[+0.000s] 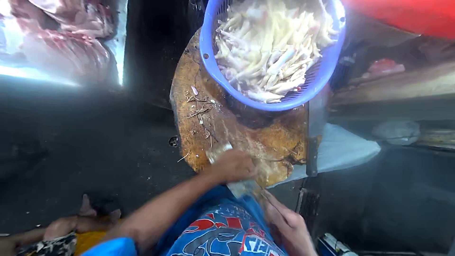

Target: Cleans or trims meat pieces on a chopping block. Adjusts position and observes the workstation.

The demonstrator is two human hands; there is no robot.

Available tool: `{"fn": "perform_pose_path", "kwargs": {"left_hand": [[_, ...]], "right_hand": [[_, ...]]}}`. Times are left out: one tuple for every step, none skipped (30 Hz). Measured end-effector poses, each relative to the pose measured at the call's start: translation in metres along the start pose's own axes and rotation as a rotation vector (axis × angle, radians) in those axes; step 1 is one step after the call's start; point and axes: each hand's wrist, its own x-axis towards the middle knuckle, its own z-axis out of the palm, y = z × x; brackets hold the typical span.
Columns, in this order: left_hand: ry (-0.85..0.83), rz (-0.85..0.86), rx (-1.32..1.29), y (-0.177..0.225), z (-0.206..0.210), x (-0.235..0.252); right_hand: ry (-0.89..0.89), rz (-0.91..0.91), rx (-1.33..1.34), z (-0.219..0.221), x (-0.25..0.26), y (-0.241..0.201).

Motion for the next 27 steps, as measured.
{"fn": "perform_pose_path", "kwargs": {"left_hand": [[-0.064, 0.02, 0.028, -0.023, -0.024, -0.001], [-0.068, 0.052, 0.106, -0.042, -0.038, -0.001], [-0.028, 0.086, 0.183, -0.053, -0.042, 0.0], [-0.006, 0.097, 0.209, -0.054, -0.039, -0.002], [-0.017, 0.098, 0.19, -0.049, -0.029, -0.006], [-0.048, 0.106, 0.139, -0.035, -0.01, -0.013], [-0.076, 0.114, 0.069, -0.016, 0.013, -0.024], [-0.1, 0.124, 0.035, -0.001, 0.027, -0.035], [-0.137, 0.132, 0.027, 0.006, 0.029, -0.043], [-0.166, 0.144, 0.031, 0.002, 0.02, -0.049], [-0.185, 0.158, 0.027, -0.013, 0.001, -0.05], [-0.206, 0.169, 0.034, -0.034, -0.022, -0.046], [-0.202, 0.19, 0.088, -0.056, -0.041, -0.039], [-0.177, 0.21, 0.165, -0.07, -0.052, -0.034], [-0.13, 0.24, 0.223, -0.077, -0.053, -0.033], [-0.108, 0.262, 0.234, -0.076, -0.048, -0.033], [-0.111, 0.282, 0.196, -0.067, -0.034, -0.037], [-0.155, 0.284, 0.116, -0.049, -0.013, -0.046], [-0.19, 0.284, 0.04, -0.027, 0.008, -0.059], [-0.23, 0.282, 0.011, -0.01, 0.022, -0.07], [-0.263, 0.274, 0.012, -0.002, 0.024, -0.075], [-0.277, 0.271, 0.013, -0.006, 0.017, -0.075], [-0.296, 0.265, 0.013, -0.019, 0.0, -0.069], [-0.308, 0.276, 0.032, -0.039, -0.023, -0.057], [-0.303, 0.3, 0.074, -0.059, -0.042, -0.046], [-0.279, 0.326, 0.139, -0.074, -0.054, -0.038], [-0.244, 0.347, 0.195, -0.08, -0.057, -0.035]], "right_hand": [[0.054, -0.022, 0.047, 0.031, 0.017, -0.007], [0.087, -0.015, 0.121, 0.053, 0.029, -0.015], [0.119, 0.004, 0.18, 0.064, 0.033, -0.021], [0.142, 0.014, 0.18, 0.07, 0.029, -0.021], [0.16, 0.022, 0.151, 0.071, 0.017, -0.015], [0.174, 0.041, 0.112, 0.07, -0.007, -0.004], [0.176, 0.054, 0.078, 0.067, -0.035, 0.007], [0.166, 0.045, 0.064, 0.066, -0.055, 0.015], [0.159, 0.028, 0.081, 0.071, -0.064, 0.021], [0.161, 0.014, 0.094, 0.082, -0.061, 0.021], [0.17, -0.006, 0.084, 0.098, -0.045, 0.015], [0.217, -0.023, 0.087, 0.119, -0.02, 0.004], [0.247, -0.026, 0.126, 0.136, 0.005, -0.006], [0.253, -0.004, 0.21, 0.146, 0.02, -0.016], [0.258, 0.015, 0.276, 0.151, 0.023, -0.021], [0.266, 0.027, 0.279, 0.151, 0.015, -0.023], [0.282, 0.033, 0.247, 0.149, -0.003, -0.018], [0.292, 0.066, 0.219, 0.146, -0.032, -0.01], [0.296, 0.111, 0.21, 0.144, -0.063, -0.001], [0.288, 0.147, 0.23, 0.144, -0.085, 0.006], [0.286, 0.162, 0.255, 0.146, -0.094, 0.011], [0.297, 0.15, 0.273, 0.152, -0.089, 0.012], [0.316, 0.107, 0.278, 0.162, -0.069, 0.008], [0.337, 0.058, 0.266, 0.172, -0.041, 0.0], [0.352, 0.034, 0.259, 0.179, -0.014, -0.013], [0.359, 0.042, 0.302, 0.185, 0.003, -0.023], [0.359, 0.06, 0.368, 0.187, 0.008, -0.029]]}}
